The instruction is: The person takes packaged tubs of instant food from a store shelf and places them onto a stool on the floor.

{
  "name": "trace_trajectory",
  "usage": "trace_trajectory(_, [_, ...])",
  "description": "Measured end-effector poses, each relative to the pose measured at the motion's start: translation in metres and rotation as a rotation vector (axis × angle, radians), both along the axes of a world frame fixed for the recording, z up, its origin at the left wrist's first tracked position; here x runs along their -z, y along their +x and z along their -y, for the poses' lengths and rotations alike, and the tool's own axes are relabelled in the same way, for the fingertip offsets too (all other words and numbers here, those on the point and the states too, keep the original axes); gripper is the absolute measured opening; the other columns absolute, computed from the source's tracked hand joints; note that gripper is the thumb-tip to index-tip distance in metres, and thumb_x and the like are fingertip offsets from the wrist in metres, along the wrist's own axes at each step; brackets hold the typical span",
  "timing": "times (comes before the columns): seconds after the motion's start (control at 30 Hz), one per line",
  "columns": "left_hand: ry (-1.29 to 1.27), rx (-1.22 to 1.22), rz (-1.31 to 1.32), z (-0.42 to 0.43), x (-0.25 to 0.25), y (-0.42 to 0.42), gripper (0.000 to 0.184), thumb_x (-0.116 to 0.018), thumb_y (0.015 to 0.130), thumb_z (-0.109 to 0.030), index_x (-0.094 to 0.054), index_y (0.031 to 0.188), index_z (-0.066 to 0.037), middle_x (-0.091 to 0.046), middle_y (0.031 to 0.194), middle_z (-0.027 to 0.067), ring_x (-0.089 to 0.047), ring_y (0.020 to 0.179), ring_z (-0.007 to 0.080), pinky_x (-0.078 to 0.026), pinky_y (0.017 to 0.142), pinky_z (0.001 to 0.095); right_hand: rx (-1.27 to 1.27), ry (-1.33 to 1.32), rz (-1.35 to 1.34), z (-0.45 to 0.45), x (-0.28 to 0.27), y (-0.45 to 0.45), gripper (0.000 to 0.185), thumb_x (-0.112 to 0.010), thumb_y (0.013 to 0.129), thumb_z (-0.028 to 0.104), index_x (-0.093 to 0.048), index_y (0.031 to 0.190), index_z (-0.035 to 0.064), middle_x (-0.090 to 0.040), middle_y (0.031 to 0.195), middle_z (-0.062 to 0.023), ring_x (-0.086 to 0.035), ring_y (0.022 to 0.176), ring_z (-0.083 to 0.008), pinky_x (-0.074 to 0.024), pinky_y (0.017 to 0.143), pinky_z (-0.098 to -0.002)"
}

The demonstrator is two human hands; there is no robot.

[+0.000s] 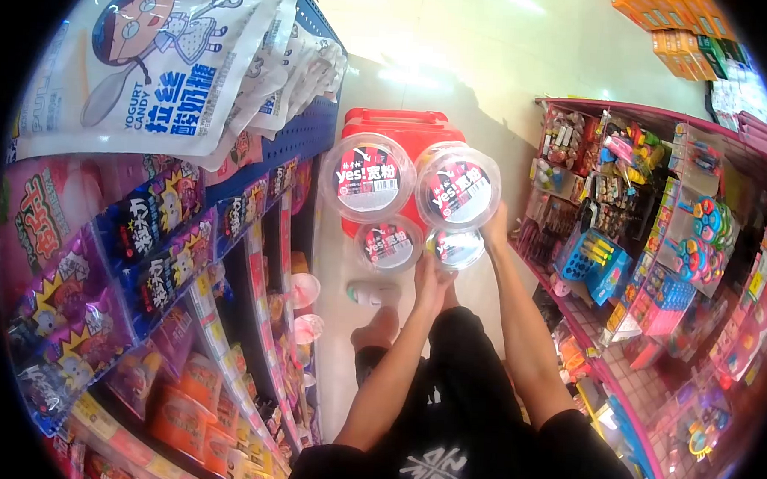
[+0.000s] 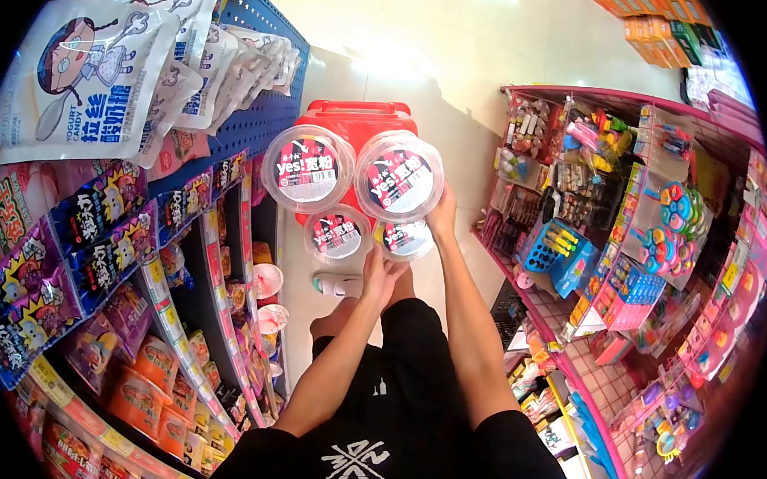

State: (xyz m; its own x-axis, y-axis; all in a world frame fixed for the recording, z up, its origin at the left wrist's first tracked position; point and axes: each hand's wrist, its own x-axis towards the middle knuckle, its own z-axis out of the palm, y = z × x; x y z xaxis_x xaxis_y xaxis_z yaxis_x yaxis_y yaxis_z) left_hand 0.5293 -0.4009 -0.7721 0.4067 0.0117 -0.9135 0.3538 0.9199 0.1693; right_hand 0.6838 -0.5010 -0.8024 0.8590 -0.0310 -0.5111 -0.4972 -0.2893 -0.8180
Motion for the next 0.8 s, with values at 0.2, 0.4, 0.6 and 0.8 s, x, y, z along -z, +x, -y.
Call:
trace_trajectory(0.2, [0.013, 0.006, -0.059, 0.002, 0.002, 0.005, 0.043, -0.047, 0.092, -0.045, -0.038, 0.114, -0.01, -0.045, 0.124, 0.0087, -0.045, 0.117, 0.0245, -0.042, 0.094, 0.0529, -0.001, 0.068, -0.037, -0.002, -0.027, 0.005, 0.036, -0.057, 0.085, 0.007, -0.051, 0.12, -0.0001, -0.061, 0.11, -0.0098, -0.056, 0.1, -0.0154, -0.0449, 0.085, -0.0281])
trace_trajectory(0.4, [-0.029, 0.056, -0.01, -0.013, 0.006, -0.004, 0.062, -0.051, 0.089, -0.048, -0.028, 0.131, -0.009, -0.042, 0.127, 0.0107, -0.042, 0.121, 0.0274, -0.041, 0.097, 0.0519, -0.057, 0.149, -0.232, 0.022, -0.022, -0.052, 0.046, -0.062, 0.086, 0.017, -0.044, 0.125, 0.0, -0.057, 0.115, -0.0115, -0.053, 0.106, -0.0174, -0.0431, 0.089, -0.0293])
trace_trajectory(0.6, [0.01, -0.117, -0.077, -0.061, 0.009, -0.025, 0.07, -0.058, 0.086, -0.046, -0.025, 0.134, -0.008, -0.028, 0.135, 0.0139, -0.036, 0.125, 0.0335, -0.039, 0.099, 0.0518, -0.042, 0.072, -0.152, 0.02, -0.012, -0.064, 0.046, -0.064, 0.085, 0.018, -0.046, 0.123, -0.0004, -0.057, 0.112, -0.011, -0.053, 0.103, -0.0162, -0.0434, 0.088, -0.0287])
trace_trajectory(0.8, [0.078, -0.106, -0.069, -0.091, 0.0, -0.03, 0.063, -0.063, 0.084, -0.041, -0.033, 0.128, -0.007, -0.039, 0.126, 0.0122, -0.042, 0.12, 0.0343, -0.043, 0.095, 0.0502, 0.059, 0.059, -0.157, 0.007, -0.024, -0.064, 0.043, -0.064, 0.085, 0.017, -0.047, 0.121, -0.0008, -0.058, 0.109, -0.0072, -0.054, 0.098, -0.0136, -0.0449, 0.083, -0.0263])
